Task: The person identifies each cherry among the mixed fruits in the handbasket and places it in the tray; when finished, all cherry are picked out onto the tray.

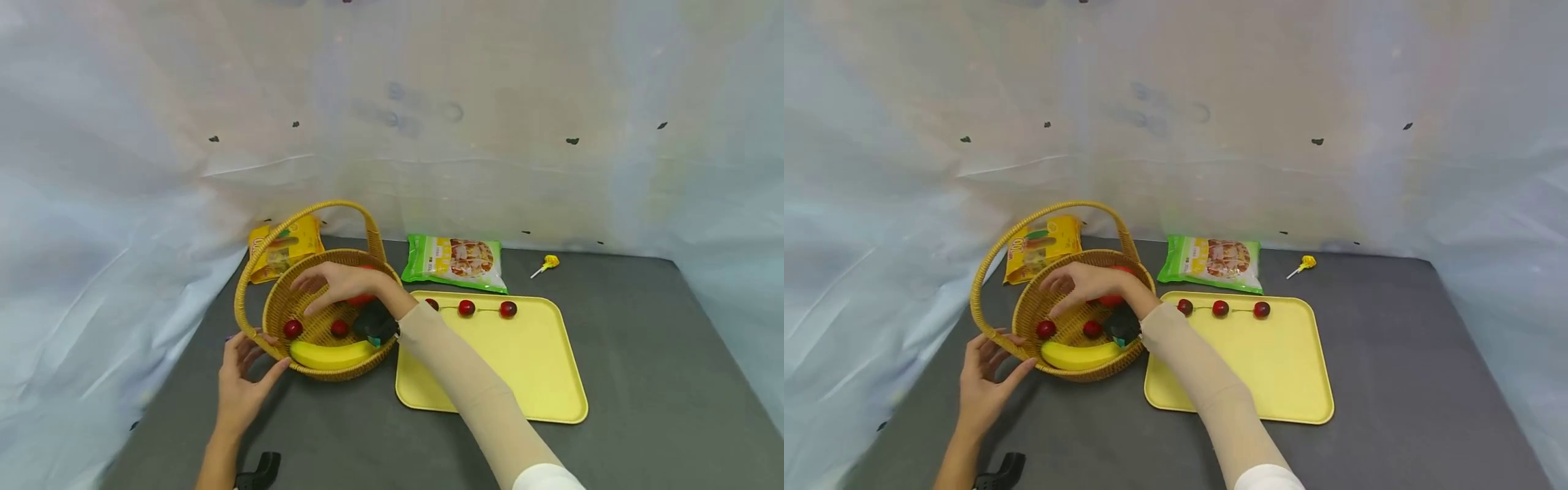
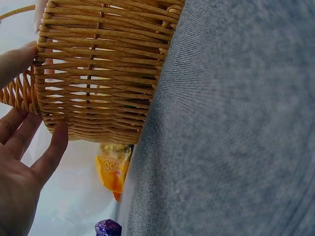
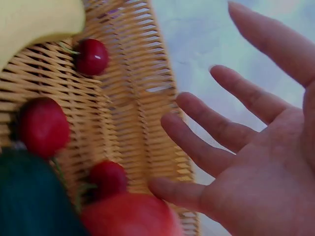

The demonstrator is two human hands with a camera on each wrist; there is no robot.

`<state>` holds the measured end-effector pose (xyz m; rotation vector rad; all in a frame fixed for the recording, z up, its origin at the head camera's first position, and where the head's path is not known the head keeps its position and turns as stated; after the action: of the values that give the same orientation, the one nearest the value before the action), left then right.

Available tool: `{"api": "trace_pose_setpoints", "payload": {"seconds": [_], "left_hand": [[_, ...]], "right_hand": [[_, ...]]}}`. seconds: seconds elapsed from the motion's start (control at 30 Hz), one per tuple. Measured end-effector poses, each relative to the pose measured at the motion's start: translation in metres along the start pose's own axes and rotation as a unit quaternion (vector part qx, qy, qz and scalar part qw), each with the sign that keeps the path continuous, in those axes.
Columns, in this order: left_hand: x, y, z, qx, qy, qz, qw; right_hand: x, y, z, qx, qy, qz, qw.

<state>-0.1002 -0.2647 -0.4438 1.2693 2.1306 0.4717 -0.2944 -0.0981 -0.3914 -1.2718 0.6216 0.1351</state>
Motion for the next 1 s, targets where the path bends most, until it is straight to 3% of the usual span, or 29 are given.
{"api": "trace_pose_setpoints", "payload": {"seconds": [0.17,0.4,0.63,0.8,1.0], "left_hand": [[0.003,-0.002,0.000,0.013,-0.008,0.006,0.9999],[0.001,0.002,0.000,0.002,-0.006,-0.019,0.9998],[-0.002,-0.013,0.008,-0.005,-0.001,-0.014,0.9999],[0.000,0.003,-0.001,-0.002,-0.003,-0.021,0.9998],[0.000,-0.002,0.002,-0.025,-0.001,-0.021,0.9995]], "right_hand": [[0.011,0.008,-0.011,0.034,-0.008,-0.015,0.999],[0.022,0.013,-0.019,0.036,-0.021,-0.017,0.999],[0.024,0.018,-0.017,0.042,-0.059,-0.012,0.997],[0.025,0.020,-0.015,0.042,-0.094,-0.009,0.995],[0.028,0.023,-0.016,0.036,-0.119,-0.010,0.992]]}}
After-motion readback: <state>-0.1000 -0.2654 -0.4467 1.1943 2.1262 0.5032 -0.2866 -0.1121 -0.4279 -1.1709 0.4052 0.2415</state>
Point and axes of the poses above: each hand's wrist, its own z-axis away from the middle knuckle, its own x-axis out of the palm, y = z × x, the point moved 2 cm from there along -z, towards the middle knuckle, and after that the axes turned 9 degrees about x, right-handed, at the moved point
